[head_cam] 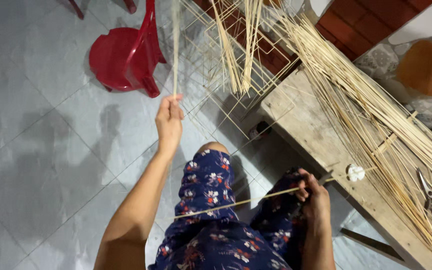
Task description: The person sits on the floor and uses a knife to peel thin strips from long bamboo rods. They hold the rod with one hand and scrape the blade along its length to remove the outer layer, then place the finished strips into a red plastic basket.
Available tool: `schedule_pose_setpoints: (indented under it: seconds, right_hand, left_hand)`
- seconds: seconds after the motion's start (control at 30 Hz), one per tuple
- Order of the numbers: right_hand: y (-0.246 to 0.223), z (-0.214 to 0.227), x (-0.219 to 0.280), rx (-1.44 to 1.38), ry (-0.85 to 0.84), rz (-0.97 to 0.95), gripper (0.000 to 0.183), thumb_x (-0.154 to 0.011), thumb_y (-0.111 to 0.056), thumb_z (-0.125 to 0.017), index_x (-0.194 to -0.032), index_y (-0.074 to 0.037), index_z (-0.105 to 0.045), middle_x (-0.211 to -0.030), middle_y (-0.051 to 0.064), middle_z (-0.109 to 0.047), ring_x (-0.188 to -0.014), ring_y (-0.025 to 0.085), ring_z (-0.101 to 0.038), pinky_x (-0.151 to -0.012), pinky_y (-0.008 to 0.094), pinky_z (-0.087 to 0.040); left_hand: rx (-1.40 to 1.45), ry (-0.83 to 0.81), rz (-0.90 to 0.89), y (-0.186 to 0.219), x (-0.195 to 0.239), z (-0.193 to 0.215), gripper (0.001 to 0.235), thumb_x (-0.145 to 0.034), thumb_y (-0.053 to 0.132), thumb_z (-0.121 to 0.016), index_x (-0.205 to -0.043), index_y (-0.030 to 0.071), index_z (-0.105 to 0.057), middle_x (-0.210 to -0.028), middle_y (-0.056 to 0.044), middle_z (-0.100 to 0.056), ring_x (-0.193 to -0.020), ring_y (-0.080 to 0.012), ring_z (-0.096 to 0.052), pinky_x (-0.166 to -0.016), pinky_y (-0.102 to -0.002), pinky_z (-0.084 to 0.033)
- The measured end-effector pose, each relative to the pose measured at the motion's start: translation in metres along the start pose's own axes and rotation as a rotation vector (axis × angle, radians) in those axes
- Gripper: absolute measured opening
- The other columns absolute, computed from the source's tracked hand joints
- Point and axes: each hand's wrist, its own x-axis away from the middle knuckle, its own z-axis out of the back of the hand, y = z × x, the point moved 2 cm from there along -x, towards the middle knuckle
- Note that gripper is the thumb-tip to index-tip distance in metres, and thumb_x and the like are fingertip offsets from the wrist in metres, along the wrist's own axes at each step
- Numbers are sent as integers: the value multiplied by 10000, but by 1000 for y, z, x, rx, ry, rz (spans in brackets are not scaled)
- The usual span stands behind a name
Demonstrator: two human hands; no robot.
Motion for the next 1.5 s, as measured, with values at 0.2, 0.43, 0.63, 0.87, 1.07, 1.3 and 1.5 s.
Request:
schedule_pose_setpoints:
  seconds: [0.2, 0.43, 0.63, 0.87, 1.07, 1.3, 1.5]
  right_hand:
    - [5, -23, 0, -42, -121, 30, 413, -1063, -250, -545, -1298, 89, -558, -723, 61, -567, -526, 98, -443, -466, 244, -373]
    - [4, -30, 16, -55, -116, 31, 366, -1059, -218, -552, -1271, 77, -598, -768, 65, -606, -553, 92, -451, -486, 241, -379]
    - [6, -15, 19, -46, -109, 66, 361, -1061, -206, -549, -1290, 71, -589, -784, 70, -606, -552, 90, -443, -480, 241, -369]
    - [-3, 11, 15, -47, -82, 55, 381, -1067, -208, -536, -1317, 79, -559, -772, 77, -587, -542, 89, -432, -471, 230, -360]
    - [-15, 15, 31, -71, 36, -3, 415, -1080, -255, -529, -1332, 74, -546, -767, 60, -578, -549, 81, -425, -507, 208, -381]
    - [-21, 16, 31, -102, 27, -27, 408, -1097, -262, -519, -1329, 72, -553, -755, 38, -554, -548, 70, -420, -546, 209, -420]
    - [-20, 20, 23, -68, 89, -50, 409, -1108, -265, -513, -1329, 75, -569, -795, 34, -581, -568, 64, -419, -490, 195, -351]
  left_hand:
    - [-69, -144, 86, 33, 100, 13, 190, -1074, 147, -492, -1138, 84, -659, -680, 42, -557, -612, -51, -474, -570, -232, -414]
    - [-20, -63, 140, 40, 134, 38, 198, -1071, 120, -495, -1153, 88, -672, -728, 33, -579, -626, -64, -447, -570, -247, -384]
    - [-93, 154, -122, 32, 64, 93, 180, -1104, 135, -523, -1133, 35, -671, -787, 12, -570, -716, -70, -518, -642, -248, -442]
    - [-72, 305, 28, -50, -104, 118, 206, -1057, 181, -535, -1064, 55, -697, -711, 15, -580, -605, -80, -517, -569, -274, -432]
    - [-552, 451, -13, -135, -214, 93, 292, -905, 282, -801, -1092, 67, -737, -996, -138, -765, -909, -316, -728, -804, -427, -556]
    - [-689, 338, 220, -141, -240, 50, 481, -847, 287, -766, -1268, 148, -582, -1135, -181, -711, -1029, -413, -689, -822, -501, -545]
    - [-1001, 210, 138, -129, -235, 71, 256, -973, 305, -691, -1139, 129, -607, -999, -198, -741, -941, -443, -705, -765, -573, -552]
